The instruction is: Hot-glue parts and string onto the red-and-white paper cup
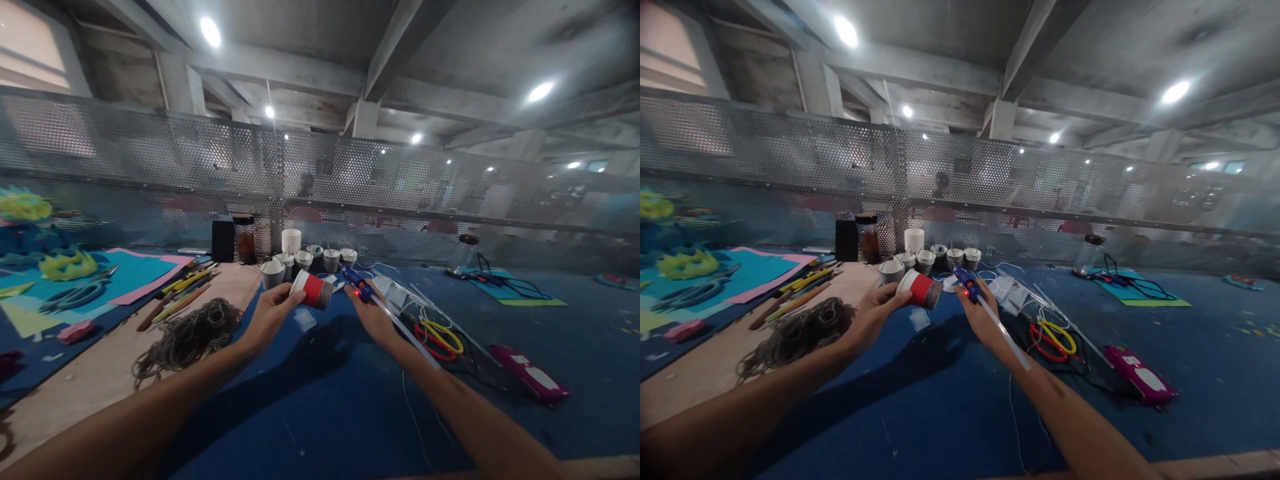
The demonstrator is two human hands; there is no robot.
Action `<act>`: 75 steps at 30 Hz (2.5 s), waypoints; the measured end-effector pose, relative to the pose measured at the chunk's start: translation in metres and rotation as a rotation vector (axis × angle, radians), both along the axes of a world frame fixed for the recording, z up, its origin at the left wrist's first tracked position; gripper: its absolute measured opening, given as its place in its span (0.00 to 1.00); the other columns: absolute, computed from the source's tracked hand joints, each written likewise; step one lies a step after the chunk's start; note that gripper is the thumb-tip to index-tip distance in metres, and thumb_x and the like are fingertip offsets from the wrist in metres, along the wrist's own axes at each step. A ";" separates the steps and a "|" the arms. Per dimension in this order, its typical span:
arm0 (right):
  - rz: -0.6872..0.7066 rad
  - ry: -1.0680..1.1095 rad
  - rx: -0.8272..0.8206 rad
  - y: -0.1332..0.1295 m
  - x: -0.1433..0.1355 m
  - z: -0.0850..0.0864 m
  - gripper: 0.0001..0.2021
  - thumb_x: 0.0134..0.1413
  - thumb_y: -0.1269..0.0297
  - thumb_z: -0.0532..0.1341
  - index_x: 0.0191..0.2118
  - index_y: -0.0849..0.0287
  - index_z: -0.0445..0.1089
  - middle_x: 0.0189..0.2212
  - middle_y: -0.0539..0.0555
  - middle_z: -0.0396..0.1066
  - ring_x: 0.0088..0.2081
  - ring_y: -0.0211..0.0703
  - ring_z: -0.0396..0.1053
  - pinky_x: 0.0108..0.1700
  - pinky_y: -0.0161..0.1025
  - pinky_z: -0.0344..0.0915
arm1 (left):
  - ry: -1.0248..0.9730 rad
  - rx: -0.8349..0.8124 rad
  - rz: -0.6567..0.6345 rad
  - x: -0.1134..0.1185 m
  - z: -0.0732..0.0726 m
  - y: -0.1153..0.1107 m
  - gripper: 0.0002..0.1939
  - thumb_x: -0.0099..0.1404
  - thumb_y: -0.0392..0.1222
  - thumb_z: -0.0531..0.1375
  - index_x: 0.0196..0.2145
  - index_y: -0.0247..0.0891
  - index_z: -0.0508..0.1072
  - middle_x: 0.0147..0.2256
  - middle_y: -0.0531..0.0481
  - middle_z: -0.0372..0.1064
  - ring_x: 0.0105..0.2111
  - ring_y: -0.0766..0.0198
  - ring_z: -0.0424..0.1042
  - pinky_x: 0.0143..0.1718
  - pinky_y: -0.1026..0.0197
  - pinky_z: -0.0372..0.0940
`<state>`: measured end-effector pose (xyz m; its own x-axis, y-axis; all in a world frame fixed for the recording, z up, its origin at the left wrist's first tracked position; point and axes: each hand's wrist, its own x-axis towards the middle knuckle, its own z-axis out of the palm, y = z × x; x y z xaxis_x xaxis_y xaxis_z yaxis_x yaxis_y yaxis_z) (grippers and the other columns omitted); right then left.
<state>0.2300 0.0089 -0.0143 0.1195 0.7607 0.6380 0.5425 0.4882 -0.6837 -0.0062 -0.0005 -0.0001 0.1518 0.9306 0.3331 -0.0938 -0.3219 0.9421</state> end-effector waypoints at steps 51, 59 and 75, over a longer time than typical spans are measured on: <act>0.300 -0.492 -0.373 -0.003 0.051 -0.040 0.26 0.44 0.69 0.66 0.53 0.64 0.68 0.47 0.62 0.73 0.47 0.51 0.73 0.52 0.47 0.68 | 0.748 0.412 0.531 -0.054 -0.032 -0.052 0.09 0.66 0.43 0.58 0.38 0.42 0.79 0.39 0.44 0.77 0.40 0.52 0.73 0.43 0.57 0.62; 0.181 -0.697 -0.224 -0.006 0.058 -0.035 0.22 0.56 0.64 0.61 0.56 0.60 0.68 0.53 0.64 0.70 0.53 0.55 0.71 0.55 0.48 0.65 | 0.721 0.267 0.703 -0.139 -0.038 -0.010 0.20 0.49 0.38 0.69 0.43 0.43 0.80 0.52 0.39 0.74 0.57 0.38 0.65 0.60 0.46 0.54; 0.346 -0.265 -0.053 -0.021 -0.029 0.029 0.13 0.60 0.58 0.60 0.47 0.58 0.72 0.41 0.55 0.77 0.42 0.45 0.74 0.45 0.42 0.69 | -0.052 0.171 0.509 -0.094 0.018 0.031 0.18 0.53 0.51 0.67 0.35 0.34 0.80 0.34 0.43 0.79 0.34 0.55 0.76 0.39 0.56 0.69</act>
